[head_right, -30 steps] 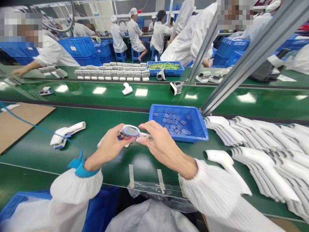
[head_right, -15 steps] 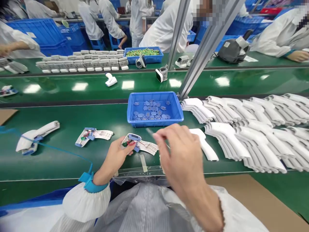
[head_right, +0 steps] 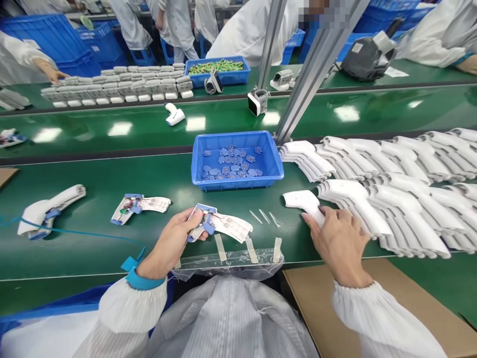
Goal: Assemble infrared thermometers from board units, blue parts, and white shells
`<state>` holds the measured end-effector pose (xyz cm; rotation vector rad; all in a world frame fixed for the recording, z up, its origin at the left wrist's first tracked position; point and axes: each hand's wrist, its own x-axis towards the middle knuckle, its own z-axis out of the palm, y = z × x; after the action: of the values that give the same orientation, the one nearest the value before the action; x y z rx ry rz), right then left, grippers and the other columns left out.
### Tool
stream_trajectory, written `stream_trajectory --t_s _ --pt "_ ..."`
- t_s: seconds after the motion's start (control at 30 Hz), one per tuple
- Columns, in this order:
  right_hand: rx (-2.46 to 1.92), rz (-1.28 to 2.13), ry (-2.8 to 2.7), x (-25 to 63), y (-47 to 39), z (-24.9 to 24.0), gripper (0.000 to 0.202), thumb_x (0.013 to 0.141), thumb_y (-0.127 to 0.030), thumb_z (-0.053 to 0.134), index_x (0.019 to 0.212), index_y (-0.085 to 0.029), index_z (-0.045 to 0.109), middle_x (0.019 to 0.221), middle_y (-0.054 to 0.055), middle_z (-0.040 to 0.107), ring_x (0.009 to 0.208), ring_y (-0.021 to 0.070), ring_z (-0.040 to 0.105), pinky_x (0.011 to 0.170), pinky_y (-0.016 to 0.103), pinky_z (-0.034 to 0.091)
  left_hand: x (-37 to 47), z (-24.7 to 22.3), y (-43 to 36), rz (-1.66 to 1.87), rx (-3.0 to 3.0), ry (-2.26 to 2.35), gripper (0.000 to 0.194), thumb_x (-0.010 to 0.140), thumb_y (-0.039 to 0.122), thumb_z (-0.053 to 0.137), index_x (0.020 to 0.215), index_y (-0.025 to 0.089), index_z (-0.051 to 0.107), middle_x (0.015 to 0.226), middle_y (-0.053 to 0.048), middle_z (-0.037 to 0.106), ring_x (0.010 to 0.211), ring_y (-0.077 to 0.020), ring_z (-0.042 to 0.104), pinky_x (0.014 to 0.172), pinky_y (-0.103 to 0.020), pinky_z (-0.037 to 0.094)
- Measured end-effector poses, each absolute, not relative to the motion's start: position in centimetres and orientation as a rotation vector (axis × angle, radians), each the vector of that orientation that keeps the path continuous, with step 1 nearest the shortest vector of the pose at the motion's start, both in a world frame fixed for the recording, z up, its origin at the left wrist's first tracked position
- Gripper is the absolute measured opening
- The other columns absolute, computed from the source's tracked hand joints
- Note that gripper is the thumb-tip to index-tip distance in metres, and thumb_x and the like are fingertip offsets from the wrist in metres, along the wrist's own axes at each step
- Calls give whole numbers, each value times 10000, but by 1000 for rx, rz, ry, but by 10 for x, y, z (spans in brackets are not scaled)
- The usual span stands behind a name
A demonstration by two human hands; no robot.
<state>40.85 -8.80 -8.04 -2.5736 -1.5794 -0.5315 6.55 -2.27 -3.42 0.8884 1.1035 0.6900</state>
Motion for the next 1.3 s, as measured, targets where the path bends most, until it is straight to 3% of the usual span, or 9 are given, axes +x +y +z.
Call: stream_trajectory --t_s 0.23,0.33,0.43,0.63,0.73,0.87,0.97,1.07,1.3 --pt "-2262 -722 -1683 396 -97 -69 400 933 -542 564 966 -169 707 923 178 704 831 323 616 581 390 270 62 -26 -22 666 871 1093 511 892 597 611 1118 148 699 1000 -79 702 828 -167 610 756 -275 540" --pt "-1921 -789 -1906 349 -103 -36 416 959 -555 517 1060 -181 668 1029 139 705 885 295 607 700 421 345 62 -28 -23 659 902 1041 512 929 599 553 1133 155 704 1018 -81 707 840 -174 612 761 -276 524" --pt "-1693 -692 -2088 297 -99 -13 264 975 -418 580 1082 -183 632 1017 90 722 900 244 616 844 447 344 63 -33 -24 677 939 999 515 954 599 506 1144 162 699 1056 -84 701 901 -193 613 801 -286 505" --pt "-1634 -400 -2268 247 -81 -14 208 1008 -324 543 1135 -179 621 1115 76 723 987 236 626 934 487 327 60 -44 -26 665 1084 952 474 852 477 722 1192 152 655 1054 -74 689 910 -194 602 766 -261 463" --pt "-1677 -50 -2241 250 -72 -18 372 980 -429 567 1220 -147 601 1188 127 700 1057 290 624 935 502 386 58 -46 -28 696 1158 965 423 866 462 699 1131 133 672 935 -59 683 794 -170 584 693 -257 444" --pt "-1526 820 -1993 253 -59 -11 387 1006 -429 497 1324 -219 559 1190 79 704 1004 209 661 798 348 506 58 -37 -31 711 1348 1052 388 824 417 743 1115 170 672 984 -42 689 850 -182 597 731 -262 454" --pt "-1500 855 -1725 232 -46 -4 265 984 -435 515 1044 -240 684 984 25 709 844 155 646 700 278 476 59 -26 -31 726 1451 1091 350 771 338 779 1062 188 655 974 -27 698 856 -190 616 733 -267 464" --pt "-1590 522 -1605 199 -34 -4 399 941 -447 580 626 -203 550 668 -18 570 608 110 501 602 269 377 61 -20 -30 710 1555 1090 305 786 264 716 1074 190 649 988 -43 712 839 -209 639 689 -276 460" --pt "-1566 97 -1847 177 -19 -15 523 1008 -332 428 503 -197 398 528 -9 480 527 103 379 550 315 233 66 -32 -30 500 2060 1202 119 793 158 552 782 155 671 711 -89 687 621 -240 623 566 -313 330"
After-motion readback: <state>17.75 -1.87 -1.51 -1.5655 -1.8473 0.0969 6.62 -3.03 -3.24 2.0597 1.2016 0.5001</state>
